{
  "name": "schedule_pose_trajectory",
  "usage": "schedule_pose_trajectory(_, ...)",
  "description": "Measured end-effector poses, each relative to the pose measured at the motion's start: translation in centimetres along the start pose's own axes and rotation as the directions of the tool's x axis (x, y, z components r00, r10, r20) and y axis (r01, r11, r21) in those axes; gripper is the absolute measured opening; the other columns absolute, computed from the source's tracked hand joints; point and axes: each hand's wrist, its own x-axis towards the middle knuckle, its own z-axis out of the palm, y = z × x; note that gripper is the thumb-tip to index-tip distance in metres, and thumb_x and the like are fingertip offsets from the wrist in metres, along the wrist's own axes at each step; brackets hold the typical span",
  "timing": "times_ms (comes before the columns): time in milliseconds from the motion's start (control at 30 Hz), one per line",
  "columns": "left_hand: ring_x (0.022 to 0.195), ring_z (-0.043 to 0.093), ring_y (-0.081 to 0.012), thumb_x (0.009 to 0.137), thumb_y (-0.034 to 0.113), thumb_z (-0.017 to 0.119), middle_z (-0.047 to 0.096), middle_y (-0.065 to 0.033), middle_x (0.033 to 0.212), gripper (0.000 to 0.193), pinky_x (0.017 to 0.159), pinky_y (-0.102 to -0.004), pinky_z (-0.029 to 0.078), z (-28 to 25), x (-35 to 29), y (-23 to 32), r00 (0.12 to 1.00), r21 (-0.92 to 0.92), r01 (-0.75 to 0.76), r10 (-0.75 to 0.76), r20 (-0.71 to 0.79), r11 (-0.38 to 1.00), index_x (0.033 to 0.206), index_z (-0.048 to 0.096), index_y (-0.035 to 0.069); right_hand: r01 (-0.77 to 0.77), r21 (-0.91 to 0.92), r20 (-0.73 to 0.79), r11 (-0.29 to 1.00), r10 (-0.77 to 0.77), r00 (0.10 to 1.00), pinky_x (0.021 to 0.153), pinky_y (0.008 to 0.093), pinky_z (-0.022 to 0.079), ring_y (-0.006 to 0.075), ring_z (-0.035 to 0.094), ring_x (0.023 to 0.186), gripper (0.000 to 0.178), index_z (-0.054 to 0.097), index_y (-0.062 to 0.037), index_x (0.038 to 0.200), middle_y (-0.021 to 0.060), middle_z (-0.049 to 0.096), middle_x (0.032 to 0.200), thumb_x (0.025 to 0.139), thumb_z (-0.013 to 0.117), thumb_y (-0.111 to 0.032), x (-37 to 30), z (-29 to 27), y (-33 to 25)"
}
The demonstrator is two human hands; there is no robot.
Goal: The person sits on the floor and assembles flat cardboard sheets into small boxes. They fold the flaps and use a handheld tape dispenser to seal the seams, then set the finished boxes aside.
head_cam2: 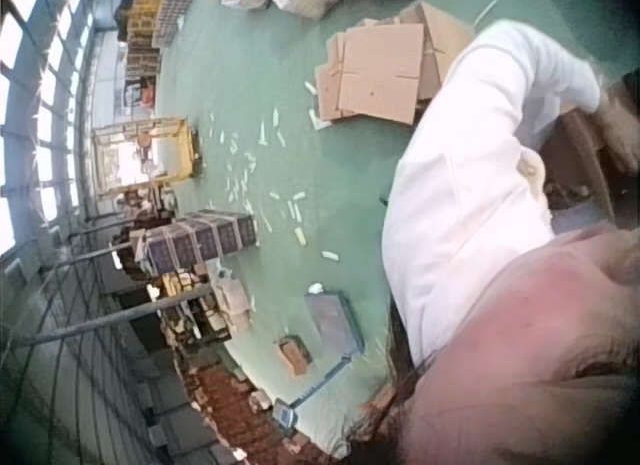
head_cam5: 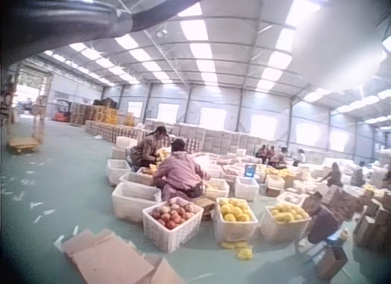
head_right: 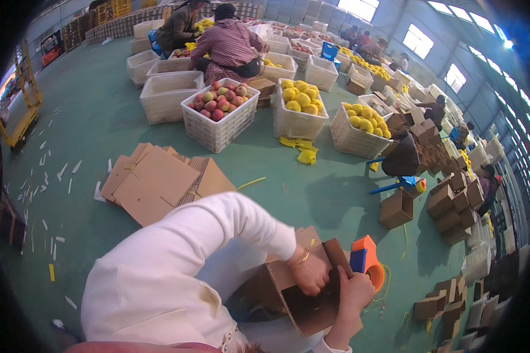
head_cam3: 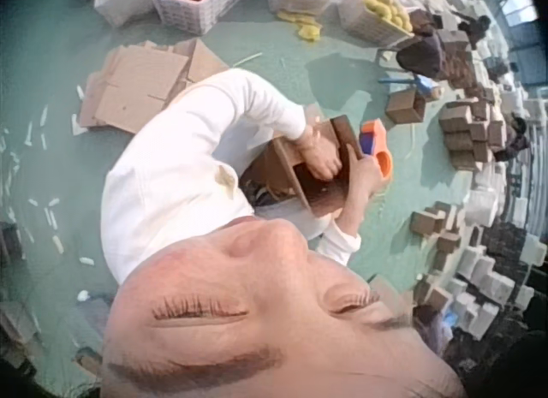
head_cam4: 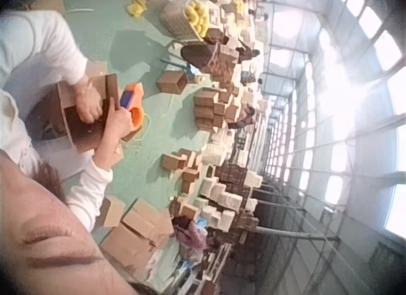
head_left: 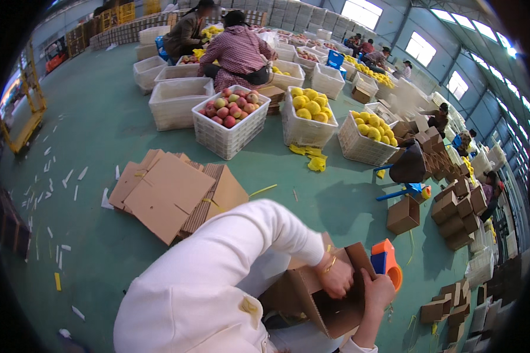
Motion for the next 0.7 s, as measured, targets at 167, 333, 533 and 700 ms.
schedule_pose_trajectory(167,0.094,0.057,-0.0272,0.090,0.026,0.054,0.057,-0.0103,0.102,0.023,0.077,-0.0411,0.046,0.1,7.4,4.6,0.812,0.017,-0.315,0.279,-0.513,0.949,0.098,0.059,0.005,0.022,0.009,0.040,1.000,-0.022,0.999,0.058,0.0456,0.050,0.0365,0.064,0.063,0.053,0.071,-0.0016,0.071,0.0188,0.063,0.067,0.077,0.068,-0.054,0.3,-1.2,-0.2)
schedule_pose_trajectory(333,0.109,0.055,-0.0296,0.094,0.025,0.053,0.057,-0.0110,0.118,0.029,0.095,-0.0462,0.044,-0.9,6.5,4.6,0.764,-0.028,-0.340,0.259,-0.591,0.940,0.113,0.060,0.005,0.171,0.037,0.056,0.985,-0.173,0.983,0.054,0.0439,0.048,0.0347,0.062,0.060,0.052,0.067,-0.0024,0.066,0.0169,0.062,0.065,0.079,0.067,-0.053,1.2,-0.6,0.3)
schedule_pose_trajectory(533,0.079,0.057,-0.0237,0.088,0.030,0.062,0.054,-0.0047,0.074,0.033,0.080,-0.0389,0.048,-3.1,6.6,4.4,0.938,-0.309,-0.182,0.071,-0.338,0.934,0.064,0.049,0.010,0.158,0.114,0.196,0.981,-0.178,0.964,0.059,0.0423,0.048,0.0325,0.062,0.065,0.049,0.067,-0.0037,0.067,0.0163,0.061,0.068,0.080,0.066,-0.050,2.2,-1.0,0.8)
schedule_pose_trajectory(700,0.076,0.058,-0.0242,0.082,0.029,0.064,0.058,-0.0044,0.073,0.028,0.071,-0.0380,0.050,0.1,2.2,4.3,0.978,-0.423,0.204,-0.201,0.052,0.883,0.065,0.058,0.009,0.156,0.186,0.249,0.970,-0.200,0.948,0.061,0.0406,0.048,0.0304,0.060,0.065,0.044,0.068,-0.0038,0.068,0.0160,0.059,0.068,0.081,0.067,-0.045,1.7,-1.8,1.4)
